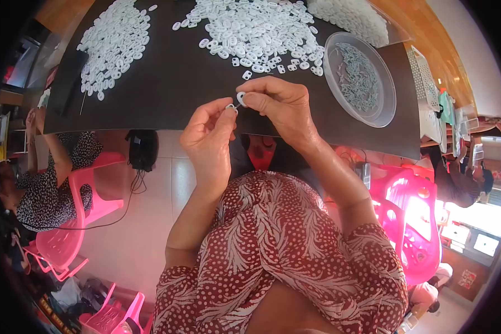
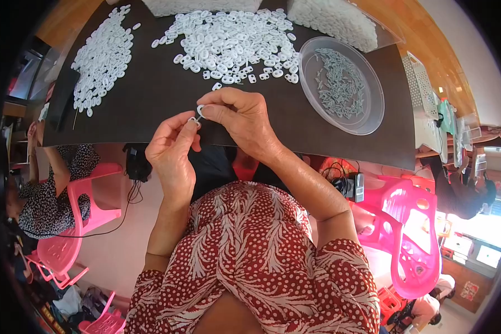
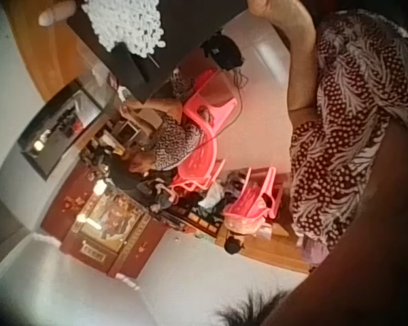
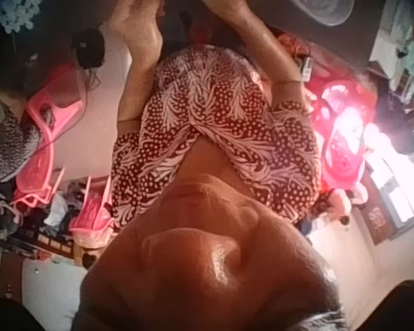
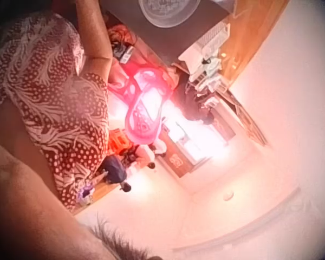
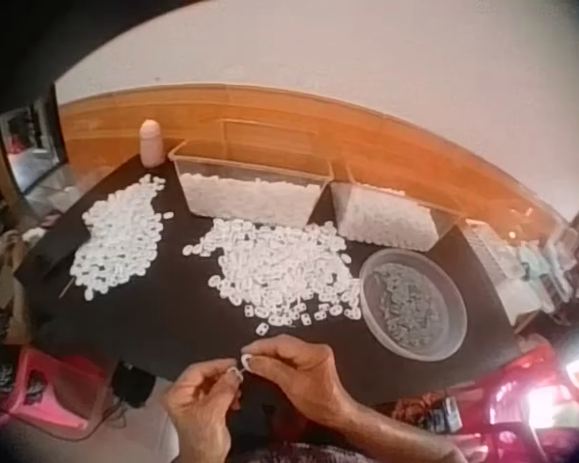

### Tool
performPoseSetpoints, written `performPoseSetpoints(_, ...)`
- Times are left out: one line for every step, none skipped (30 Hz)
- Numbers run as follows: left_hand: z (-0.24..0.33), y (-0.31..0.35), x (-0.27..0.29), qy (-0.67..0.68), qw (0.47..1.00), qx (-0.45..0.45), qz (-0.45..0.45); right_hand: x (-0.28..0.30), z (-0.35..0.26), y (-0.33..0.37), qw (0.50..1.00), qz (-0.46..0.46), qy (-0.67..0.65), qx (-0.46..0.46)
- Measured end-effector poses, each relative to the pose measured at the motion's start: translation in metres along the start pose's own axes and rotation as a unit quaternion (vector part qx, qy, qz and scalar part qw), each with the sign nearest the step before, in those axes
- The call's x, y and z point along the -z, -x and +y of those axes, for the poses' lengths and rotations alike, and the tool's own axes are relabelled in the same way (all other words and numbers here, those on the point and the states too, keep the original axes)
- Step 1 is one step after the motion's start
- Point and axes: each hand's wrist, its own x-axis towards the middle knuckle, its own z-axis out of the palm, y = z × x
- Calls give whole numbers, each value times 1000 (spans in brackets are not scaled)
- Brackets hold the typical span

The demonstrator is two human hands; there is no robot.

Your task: Assembling small plastic curtain rollers by manually inserting metal pins into the clips.

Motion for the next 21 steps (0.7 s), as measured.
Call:
performPoseSetpoints(0, 0, 0, 0, 1000, 0, 1, -1, 0, 0, 1000, 4, 7, -2)
performPoseSetpoints(0, 1, 0, -4, 1000, -5, 5, -1, 0, 0, 1000, 3, 6, -1)
performPoseSetpoints(1, 1, 0, -9, 1000, -10, 8, -2, 2, 1, 1000, 7, 12, 4)
performPoseSetpoints(1, 1, 0, -9, 1000, -10, 9, -2, 3, 1, 1000, 10, 18, 10)
performPoseSetpoints(0, 1, 0, -2, 1000, -11, 9, -3, 4, 1, 1000, 9, 19, 10)
performPoseSetpoints(0, 1, 1, 4, 1000, -12, 8, -4, 4, 1, 999, 15, 29, 19)
performPoseSetpoints(1, 1, 0, 5, 1000, -12, 9, -5, 4, 2, 999, 21, 38, 28)
performPoseSetpoints(2, 2, -1, -8, 1000, -6, 16, -6, 4, 2, 999, 20, 39, 27)
performPoseSetpoints(2, 2, -2, -20, 1000, 0, 24, -8, 2, 3, 997, 20, 64, 39)
performPoseSetpoints(1, 3, -2, -19, 1000, 0, 25, -8, 2, 3, 995, 20, 89, 51)
performPoseSetpoints(1, 3, -2, -19, 1000, -2, 25, -8, 3, 2, 994, 20, 89, 51)
performPoseSetpoints(0, 3, -2, -18, 1000, -5, 24, -8, 4, 2, 991, 19, 109, 72)
performPoseSetpoints(0, 3, -2, -18, 1000, -5, 25, -8, 5, 2, 987, 18, 128, 93)
performPoseSetpoints(0, 3, -2, -16, 1000, -8, 25, -8, 5, 3, 987, 17, 128, 93)
performPoseSetpoints(-1, 3, -2, -15, 1000, -12, 24, -8, 4, 4, 983, 12, 154, 95)
performPoseSetpoints(-1, 3, -2, -14, 1000, -12, 25, -8, 3, 5, 979, 8, 180, 97)
performPoseSetpoints(-2, 3, -2, -15, 999, -14, 25, -10, 3, 6, 979, 8, 181, 98)
performPoseSetpoints(-2, 3, -2, -16, 999, -15, 25, -13, 4, 8, 988, 26, 138, 67)
performPoseSetpoints(-2, 3, -3, -16, 999, -15, 25, -15, 5, 9, 994, 44, 94, 35)
performPoseSetpoints(-3, 3, -3, -10, 1000, -16, 24, -16, 5, 10, 994, 44, 95, 35)
performPoseSetpoints(-3, 3, -4, -5, 1000, -17, 23, -17, 4, 11, 995, 48, 81, 23)
